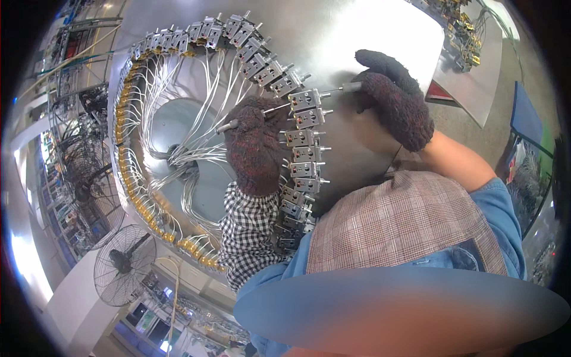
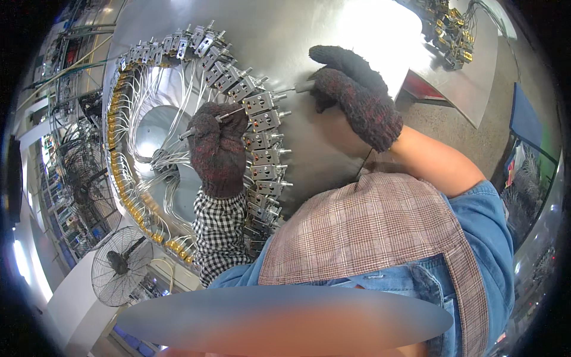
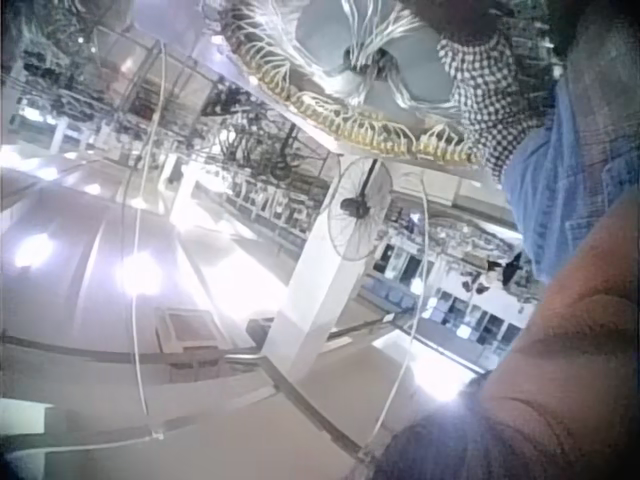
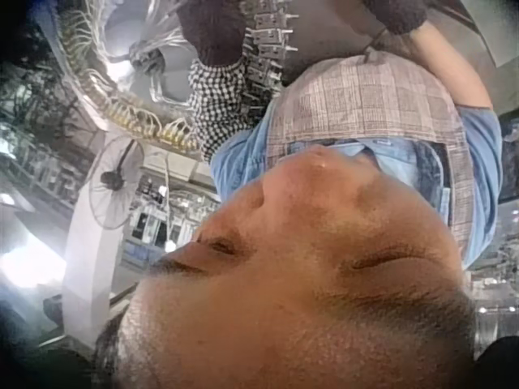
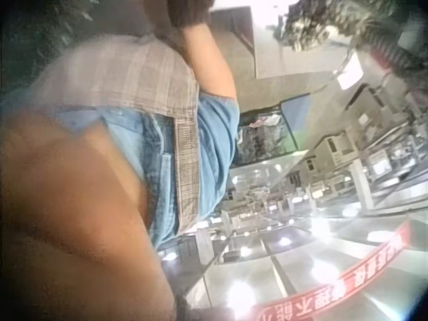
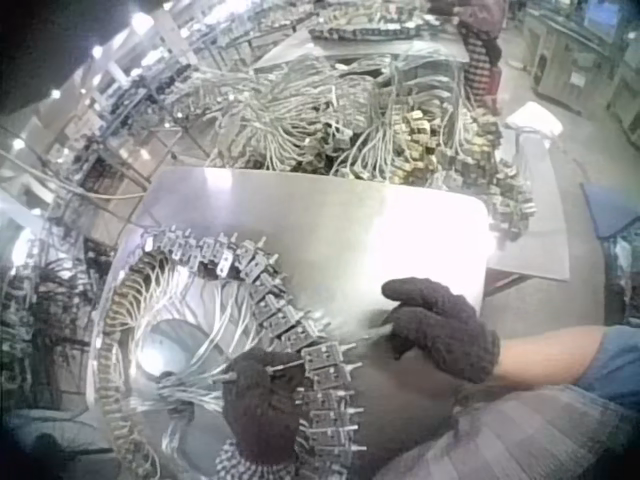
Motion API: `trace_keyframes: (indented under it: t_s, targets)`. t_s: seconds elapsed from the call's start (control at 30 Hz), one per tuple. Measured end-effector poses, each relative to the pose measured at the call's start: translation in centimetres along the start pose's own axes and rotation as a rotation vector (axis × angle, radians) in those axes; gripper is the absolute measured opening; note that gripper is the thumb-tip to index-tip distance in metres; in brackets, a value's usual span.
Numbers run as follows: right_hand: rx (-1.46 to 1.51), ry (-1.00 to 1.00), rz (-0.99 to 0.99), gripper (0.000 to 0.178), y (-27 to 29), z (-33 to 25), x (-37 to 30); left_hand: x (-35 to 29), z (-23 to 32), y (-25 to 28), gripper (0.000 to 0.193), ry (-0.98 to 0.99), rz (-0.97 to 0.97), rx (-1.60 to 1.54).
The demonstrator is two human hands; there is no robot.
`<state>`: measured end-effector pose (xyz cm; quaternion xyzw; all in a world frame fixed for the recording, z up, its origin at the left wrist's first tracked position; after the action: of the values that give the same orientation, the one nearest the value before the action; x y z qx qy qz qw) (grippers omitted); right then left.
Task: Manually assembling a large circular electronic component by connecting multiple wires and silver pins onto a central structure.
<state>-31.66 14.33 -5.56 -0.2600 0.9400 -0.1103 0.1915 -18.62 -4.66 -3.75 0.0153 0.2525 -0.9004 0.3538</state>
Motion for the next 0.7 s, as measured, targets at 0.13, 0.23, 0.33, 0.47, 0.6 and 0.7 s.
trace_keyframes:
  t_s: [0.13,0.23,0.33,0.47,0.6,0.7]
  targets:
    - [-0.028,0.016,0.019,0.036,-0.4,0.0,-0.3,0.1,0.2,-0.6,0.029,0.0,-0.03,0.047]
    - [-0.057,0.017,-0.025,0.039,-0.6,0.2,-0.3,0.2,0.1,-0.6,0.028,0.004,-0.071,0.029]
    - [0.002,-0.046,-0.019,0.039,-1.1,0.1,-0.5,0.0,0.0,-0.6,0.028,-0.006,-0.046,0.028]
    - [-0.029,-0.029,-0.037,0.04,-1.1,0.2,-0.3,0.0,0.0,-0.6,0.028,0.044,-0.028,0.025]
    - [-0.097,0.051,-0.047,0.034,-0.8,0.4,-0.3,-0.2,0.6,-1.5,0.027,0.063,-0.05,0.071]
    - [-0.04,0.033,-0.049,0.034,-1.0,0.2,-0.3,-0.2,0.6,-1.5,0.025,0.044,-0.061,0.029]
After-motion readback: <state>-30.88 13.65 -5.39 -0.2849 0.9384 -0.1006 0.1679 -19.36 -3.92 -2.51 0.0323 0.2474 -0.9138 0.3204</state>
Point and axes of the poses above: each hand's wrist, its own x-axis towards the middle knuckle, its own y-axis out of the back of the hand, z = x × y, the point moved 2 cm from there along x, towards the middle knuckle, and after that the axes turned 6 degrees about z, right-handed, at the moved point
